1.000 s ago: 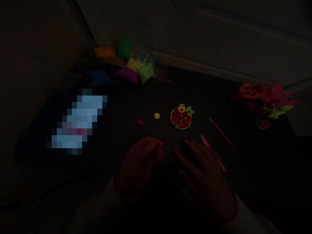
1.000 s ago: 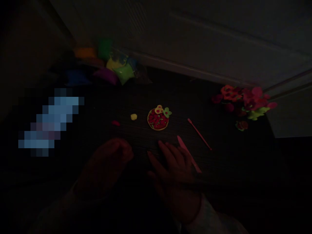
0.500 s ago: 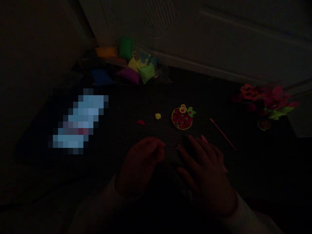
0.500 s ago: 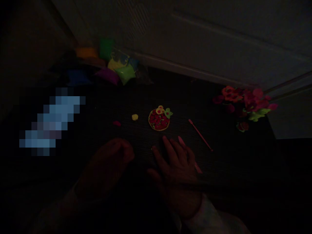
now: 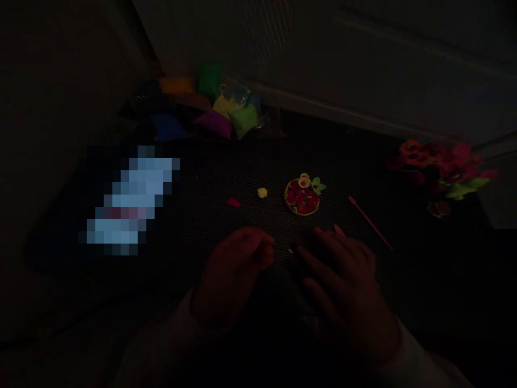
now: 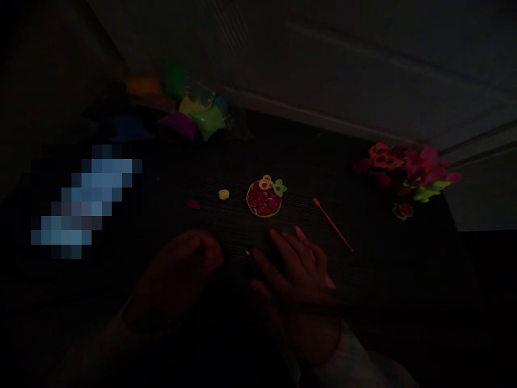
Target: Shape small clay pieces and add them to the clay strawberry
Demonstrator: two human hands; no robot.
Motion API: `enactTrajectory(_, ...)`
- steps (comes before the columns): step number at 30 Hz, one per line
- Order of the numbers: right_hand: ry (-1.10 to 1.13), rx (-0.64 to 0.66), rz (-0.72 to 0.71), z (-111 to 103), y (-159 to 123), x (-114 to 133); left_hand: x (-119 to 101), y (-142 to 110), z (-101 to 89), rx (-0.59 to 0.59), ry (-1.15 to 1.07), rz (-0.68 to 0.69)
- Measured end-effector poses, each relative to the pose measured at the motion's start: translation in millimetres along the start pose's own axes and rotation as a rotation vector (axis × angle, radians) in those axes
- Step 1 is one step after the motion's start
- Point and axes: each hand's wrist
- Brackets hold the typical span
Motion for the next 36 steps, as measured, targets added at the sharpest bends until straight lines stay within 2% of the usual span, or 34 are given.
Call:
enactTrajectory(6,-0.063,0.012,-0.044,2.6,6.6,1.2,0.5,0.1,-0.7,0.009,0.02,0.02)
enactTrajectory(19,-0.056,-0.006,-0.002,8.6,6.5,2.1,1.9,0.5,-1.5,0.022,-0.011,0.02)
enactTrajectory(36,-0.055,0.004,-0.015,4.6,3.9,0.6,1.0,0.9,-0.7,0.003,0.001,0.013)
Point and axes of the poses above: each hand's wrist, its own y-axis towards the middle knuckle, its own z-axis out of the palm, x = y × z, and after that the axes turned 11 degrees about y, right-handed
